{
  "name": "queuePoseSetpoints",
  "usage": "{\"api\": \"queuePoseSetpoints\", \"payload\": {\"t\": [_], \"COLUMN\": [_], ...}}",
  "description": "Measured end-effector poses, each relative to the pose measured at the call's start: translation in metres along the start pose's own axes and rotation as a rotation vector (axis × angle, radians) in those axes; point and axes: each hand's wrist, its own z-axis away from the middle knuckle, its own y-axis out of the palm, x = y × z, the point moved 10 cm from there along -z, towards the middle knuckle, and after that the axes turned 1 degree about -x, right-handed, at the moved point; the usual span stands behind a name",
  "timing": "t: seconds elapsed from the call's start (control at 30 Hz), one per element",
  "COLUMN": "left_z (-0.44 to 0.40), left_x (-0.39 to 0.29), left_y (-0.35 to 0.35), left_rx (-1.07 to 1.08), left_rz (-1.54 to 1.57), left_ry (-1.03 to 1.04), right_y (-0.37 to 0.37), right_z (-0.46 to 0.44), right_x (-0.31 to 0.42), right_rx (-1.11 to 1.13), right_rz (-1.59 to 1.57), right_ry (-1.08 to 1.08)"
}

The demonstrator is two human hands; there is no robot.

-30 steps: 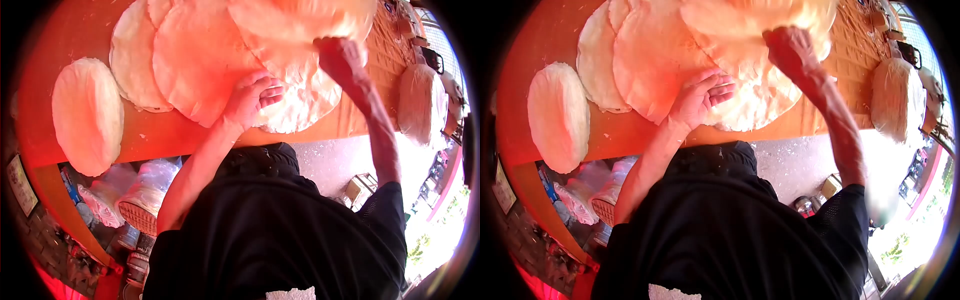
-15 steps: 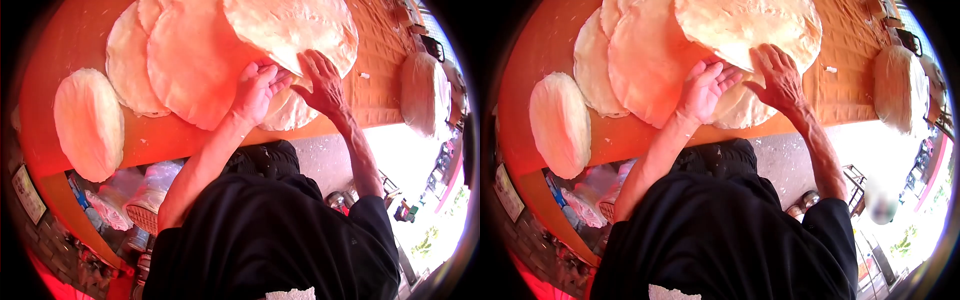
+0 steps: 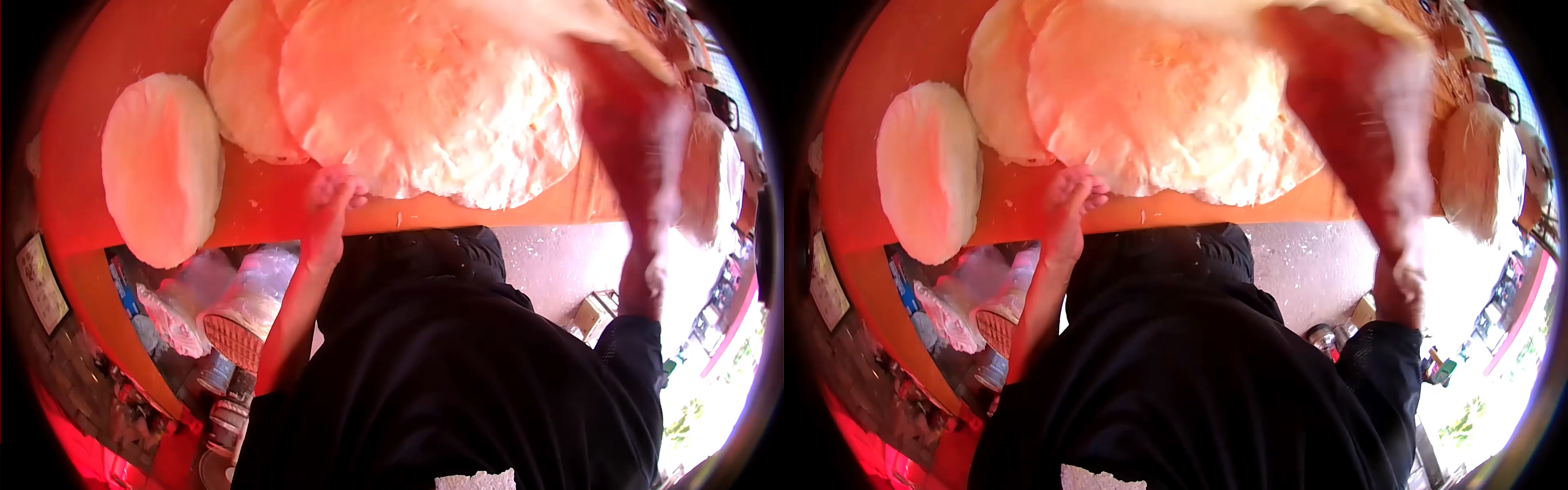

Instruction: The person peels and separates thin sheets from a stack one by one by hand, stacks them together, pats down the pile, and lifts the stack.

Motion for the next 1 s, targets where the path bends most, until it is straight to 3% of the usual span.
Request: {"api": "queuePoseSetpoints", "payload": {"t": [0.07,0.1,0.17,0.3,0.43,0.7,0.8,0.9,0.97,1.0], "left_z": [0.005,0.006,0.006,0.003,0.008,0.003,-0.003,-0.010,-0.011,-0.010], "left_x": [0.007,0.010,0.010,0.019,0.010,0.002,-0.007,-0.011,-0.012,-0.013], "left_y": [-0.039,-0.037,-0.025,-0.020,0.012,0.047,0.053,0.051,0.046,0.044], "left_rx": [-0.187,-0.150,-0.065,0.044,0.223,0.441,0.429,0.412,0.391,0.382], "left_rz": [0.026,0.125,0.324,0.569,0.695,0.736,0.680,0.682,0.631,0.576], "left_ry": [0.027,-0.029,-0.133,-0.109,-0.163,-0.193,-0.127,-0.108,-0.119,-0.098], "right_y": [0.039,0.089,0.132,0.091,0.104,0.093,0.115,0.124,0.124,0.116], "right_z": [0.014,0.033,0.062,0.056,0.065,0.076,0.075,0.062,0.032,0.012], "right_x": [0.050,0.061,0.082,0.078,0.103,0.139,0.139,0.126,0.094,0.057], "right_rx": [0.075,0.403,0.463,0.261,0.354,0.219,0.154,0.214,0.533,0.441], "right_rz": [-0.087,-0.040,-0.244,-0.346,-0.318,-0.313,-0.197,-0.279,-0.053,0.107], "right_ry": [-0.092,-0.014,-0.070,-0.009,-0.034,-0.039,-0.017,-0.021,-0.078,-0.132]}}
